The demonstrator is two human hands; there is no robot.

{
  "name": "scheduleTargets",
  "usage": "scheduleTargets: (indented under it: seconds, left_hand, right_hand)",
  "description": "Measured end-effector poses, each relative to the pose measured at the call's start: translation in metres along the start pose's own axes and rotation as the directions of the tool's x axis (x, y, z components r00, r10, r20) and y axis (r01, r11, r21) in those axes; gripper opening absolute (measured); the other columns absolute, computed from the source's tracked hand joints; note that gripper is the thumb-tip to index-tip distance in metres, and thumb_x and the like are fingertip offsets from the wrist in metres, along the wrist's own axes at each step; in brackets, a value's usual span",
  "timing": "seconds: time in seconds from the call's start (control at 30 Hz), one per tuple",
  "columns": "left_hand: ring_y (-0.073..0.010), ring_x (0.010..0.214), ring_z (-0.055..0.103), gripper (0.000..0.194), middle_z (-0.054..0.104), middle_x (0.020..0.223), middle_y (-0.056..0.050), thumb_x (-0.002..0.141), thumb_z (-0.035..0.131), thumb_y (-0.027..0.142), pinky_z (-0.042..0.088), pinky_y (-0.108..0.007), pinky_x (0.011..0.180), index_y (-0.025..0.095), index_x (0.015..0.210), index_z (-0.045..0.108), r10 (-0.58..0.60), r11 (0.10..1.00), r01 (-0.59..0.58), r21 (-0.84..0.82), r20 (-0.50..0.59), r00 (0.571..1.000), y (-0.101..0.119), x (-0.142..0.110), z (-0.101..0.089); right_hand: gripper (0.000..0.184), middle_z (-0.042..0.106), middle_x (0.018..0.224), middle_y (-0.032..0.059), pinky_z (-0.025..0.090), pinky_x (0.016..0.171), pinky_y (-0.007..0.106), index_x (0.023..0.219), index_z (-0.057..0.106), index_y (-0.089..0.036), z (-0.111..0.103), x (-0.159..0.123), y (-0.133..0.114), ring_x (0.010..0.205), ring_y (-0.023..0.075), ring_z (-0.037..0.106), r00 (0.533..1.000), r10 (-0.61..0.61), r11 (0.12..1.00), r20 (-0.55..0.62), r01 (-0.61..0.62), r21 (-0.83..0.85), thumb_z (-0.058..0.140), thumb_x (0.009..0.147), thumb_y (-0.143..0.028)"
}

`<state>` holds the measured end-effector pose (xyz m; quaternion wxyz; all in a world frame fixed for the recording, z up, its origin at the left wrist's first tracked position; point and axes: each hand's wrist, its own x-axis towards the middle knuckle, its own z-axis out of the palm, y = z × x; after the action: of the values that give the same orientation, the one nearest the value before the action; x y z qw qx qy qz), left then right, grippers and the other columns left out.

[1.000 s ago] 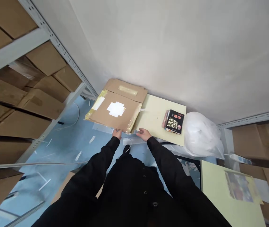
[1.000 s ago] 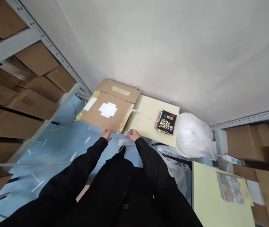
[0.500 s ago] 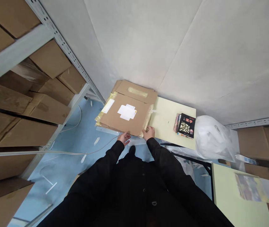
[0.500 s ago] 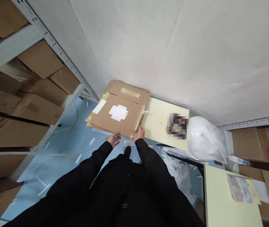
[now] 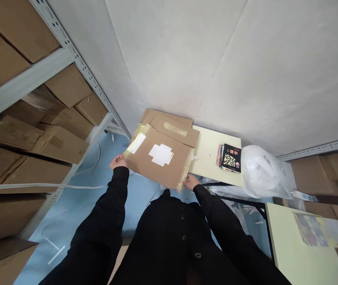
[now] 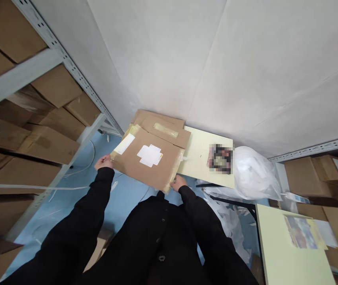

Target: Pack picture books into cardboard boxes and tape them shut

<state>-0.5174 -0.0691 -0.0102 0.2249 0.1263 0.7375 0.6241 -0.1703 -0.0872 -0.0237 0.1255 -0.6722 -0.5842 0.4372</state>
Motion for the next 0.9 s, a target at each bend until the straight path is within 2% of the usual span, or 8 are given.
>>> scheduleTargets:
  seconds: [0.1, 0.17, 0.3, 0.47, 0.57, 0.7, 0.8, 0.9]
  left_hand:
    - [-0.0092, 0.053, 0.045, 0.006, 0.047, 0.058, 0.004, 0.066, 0.053, 0.022, 0.043, -0.024, 0.060, 0.016, 0.067, 0.053, 0.049, 0.999, -0.048, 0.011, -0.105, 0.993, 0.016, -0.004, -0.004]
    - [-0.0082, 0.053, 0.045, 0.009, 0.050, 0.059, 0.003, 0.068, 0.054, 0.021, 0.042, -0.022, 0.059, 0.014, 0.070, 0.058, 0.157, 0.988, -0.156, 0.011, -0.105, 0.982, 0.033, -0.006, -0.007]
    - [-0.0077, 0.056, 0.050, 0.012, 0.058, 0.066, 0.000, 0.071, 0.055, 0.018, 0.042, -0.020, 0.059, 0.010, 0.075, 0.063, 0.413, 0.907, -0.420, -0.029, -0.131, 0.901, 0.071, -0.003, -0.016]
    - [-0.0092, 0.061, 0.053, 0.013, 0.062, 0.069, -0.002, 0.071, 0.057, 0.016, 0.045, -0.022, 0.063, 0.008, 0.077, 0.064, 0.599, 0.774, -0.628, -0.082, -0.225, 0.768, 0.106, 0.003, -0.022]
    - [-0.0097, 0.064, 0.054, 0.009, 0.061, 0.069, -0.001, 0.070, 0.056, 0.014, 0.046, -0.023, 0.065, 0.009, 0.074, 0.062, 0.575, 0.765, -0.630, -0.134, -0.297, 0.762, 0.121, 0.005, -0.015]
    - [-0.0091, 0.063, 0.055, 0.009, 0.059, 0.067, 0.001, 0.071, 0.055, 0.014, 0.047, -0.023, 0.067, 0.009, 0.075, 0.061, 0.520, 0.818, -0.557, -0.142, -0.230, 0.823, 0.125, 0.008, 0.000]
    - [-0.0084, 0.063, 0.054, 0.010, 0.060, 0.067, 0.001, 0.070, 0.058, 0.015, 0.047, -0.023, 0.067, 0.009, 0.077, 0.062, 0.516, 0.838, -0.531, -0.127, -0.133, 0.846, 0.118, 0.007, 0.008]
    - [-0.0071, 0.059, 0.051, 0.009, 0.059, 0.066, 0.001, 0.069, 0.060, 0.015, 0.046, -0.021, 0.063, 0.009, 0.075, 0.062, 0.485, 0.860, -0.489, -0.142, -0.064, 0.872, 0.112, 0.004, 0.012]
  right_hand:
    - [0.026, 0.064, 0.063, 0.0022, 0.050, 0.075, 0.037, 0.067, 0.059, -0.021, -0.020, 0.013, -0.022, 0.074, 0.0242, 0.065, 1.000, -0.030, 0.991, 0.011, 0.031, -0.129, 0.079, 0.050, -0.016]
    - [0.028, 0.068, 0.084, 0.0093, 0.047, 0.086, 0.042, 0.089, 0.064, -0.020, -0.044, 0.024, -0.049, 0.091, 0.0284, 0.063, 0.984, -0.175, 0.956, -0.045, 0.158, -0.246, 0.074, 0.062, -0.024]
    - [0.046, 0.057, 0.117, 0.0164, 0.038, 0.100, 0.044, 0.122, 0.053, -0.013, -0.101, 0.039, -0.110, 0.114, 0.0297, 0.051, 0.782, -0.567, 0.792, -0.258, 0.431, -0.433, 0.057, 0.079, -0.029]
    - [0.047, 0.049, 0.125, 0.0174, 0.032, 0.105, 0.049, 0.122, 0.053, -0.013, -0.137, 0.044, -0.141, 0.121, 0.0316, 0.043, 0.663, -0.623, 0.773, -0.416, 0.439, -0.458, 0.057, 0.079, -0.030]
    - [0.060, 0.041, 0.135, 0.0187, 0.029, 0.107, 0.051, 0.129, 0.048, -0.013, -0.136, 0.047, -0.135, 0.129, 0.0333, 0.036, 0.704, -0.594, 0.795, -0.388, 0.442, -0.415, 0.064, 0.076, -0.037]
    - [0.091, 0.039, 0.141, 0.0174, 0.030, 0.109, 0.048, 0.139, 0.037, -0.016, -0.119, 0.053, -0.117, 0.132, 0.0306, 0.036, 0.831, -0.545, 0.821, -0.109, 0.503, -0.271, 0.075, 0.063, -0.047]
    - [0.072, 0.054, 0.129, 0.0158, 0.040, 0.102, 0.045, 0.132, 0.046, -0.016, -0.100, 0.061, -0.106, 0.119, 0.0267, 0.053, 0.906, -0.423, 0.901, 0.013, 0.422, -0.098, 0.073, 0.069, -0.037]
    - [0.064, 0.052, 0.132, 0.0156, 0.045, 0.097, 0.044, 0.133, 0.044, -0.017, -0.091, 0.069, -0.111, 0.116, 0.0245, 0.056, 0.923, -0.383, 0.921, -0.047, 0.385, 0.054, 0.068, 0.074, -0.029]
